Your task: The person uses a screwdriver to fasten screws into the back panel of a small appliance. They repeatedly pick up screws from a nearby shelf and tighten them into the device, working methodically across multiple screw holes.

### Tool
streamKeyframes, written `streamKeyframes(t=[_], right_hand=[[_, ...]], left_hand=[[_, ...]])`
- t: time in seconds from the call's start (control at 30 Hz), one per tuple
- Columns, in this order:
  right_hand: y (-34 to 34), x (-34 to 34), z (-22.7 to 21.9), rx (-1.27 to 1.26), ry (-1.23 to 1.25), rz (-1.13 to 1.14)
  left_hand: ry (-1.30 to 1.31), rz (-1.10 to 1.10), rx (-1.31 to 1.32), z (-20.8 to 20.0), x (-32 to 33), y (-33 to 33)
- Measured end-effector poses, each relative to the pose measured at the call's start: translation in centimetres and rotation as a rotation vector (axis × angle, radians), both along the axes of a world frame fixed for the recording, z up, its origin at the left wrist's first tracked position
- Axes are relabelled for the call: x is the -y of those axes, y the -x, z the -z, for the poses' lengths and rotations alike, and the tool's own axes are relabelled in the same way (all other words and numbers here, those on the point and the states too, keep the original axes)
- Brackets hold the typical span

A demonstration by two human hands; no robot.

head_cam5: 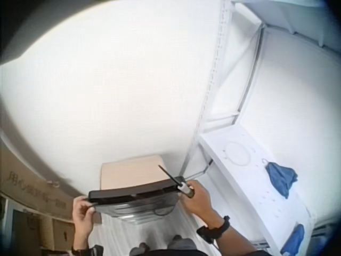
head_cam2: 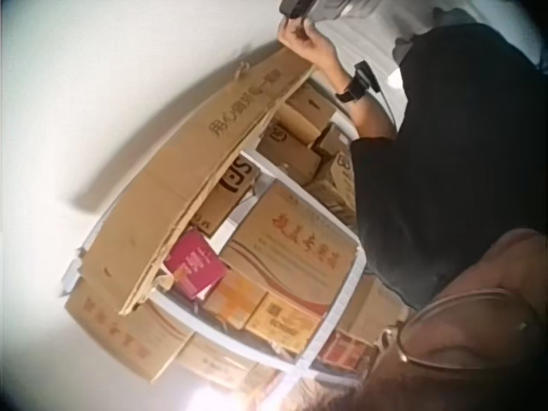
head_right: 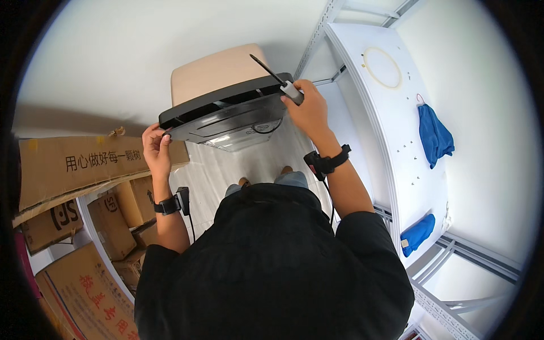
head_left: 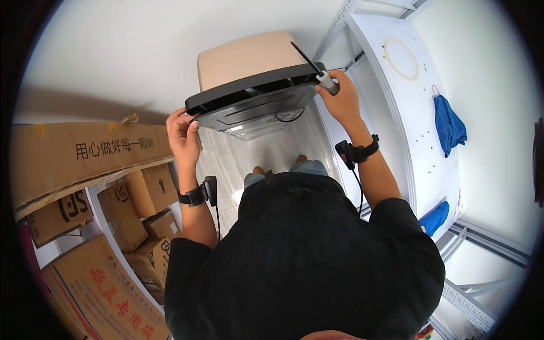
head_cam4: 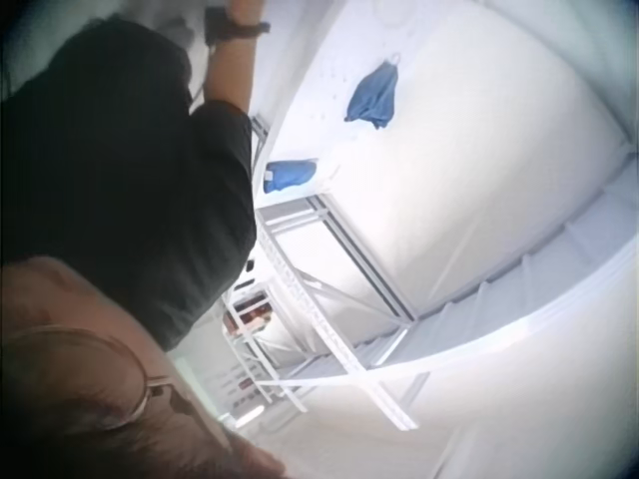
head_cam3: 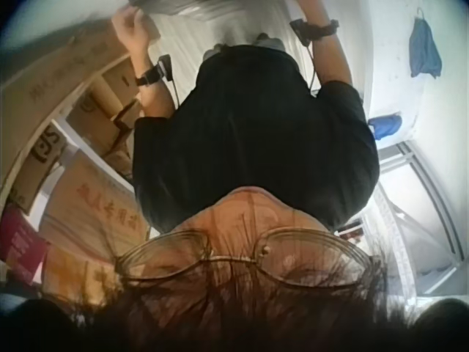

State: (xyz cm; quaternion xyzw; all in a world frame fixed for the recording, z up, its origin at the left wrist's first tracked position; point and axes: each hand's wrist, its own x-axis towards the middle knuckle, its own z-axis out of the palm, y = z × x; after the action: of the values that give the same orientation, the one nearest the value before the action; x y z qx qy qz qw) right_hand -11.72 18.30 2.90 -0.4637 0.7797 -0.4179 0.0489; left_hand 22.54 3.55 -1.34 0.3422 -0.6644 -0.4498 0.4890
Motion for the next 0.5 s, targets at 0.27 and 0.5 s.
streamKeyframes(t=[0.27,0.5], right_hand=[[-0.4,-1.5,2.7,0.276,0.104,0.004],[-1.2,-1.8,2.7,0.468,0.123,-0.011]], left_hand=[[-0.006,0.007,-0.062,-0.2,-0.6,0.2],[-0.100,0.014,-0.123,1.2,-0.6,-1.7]])
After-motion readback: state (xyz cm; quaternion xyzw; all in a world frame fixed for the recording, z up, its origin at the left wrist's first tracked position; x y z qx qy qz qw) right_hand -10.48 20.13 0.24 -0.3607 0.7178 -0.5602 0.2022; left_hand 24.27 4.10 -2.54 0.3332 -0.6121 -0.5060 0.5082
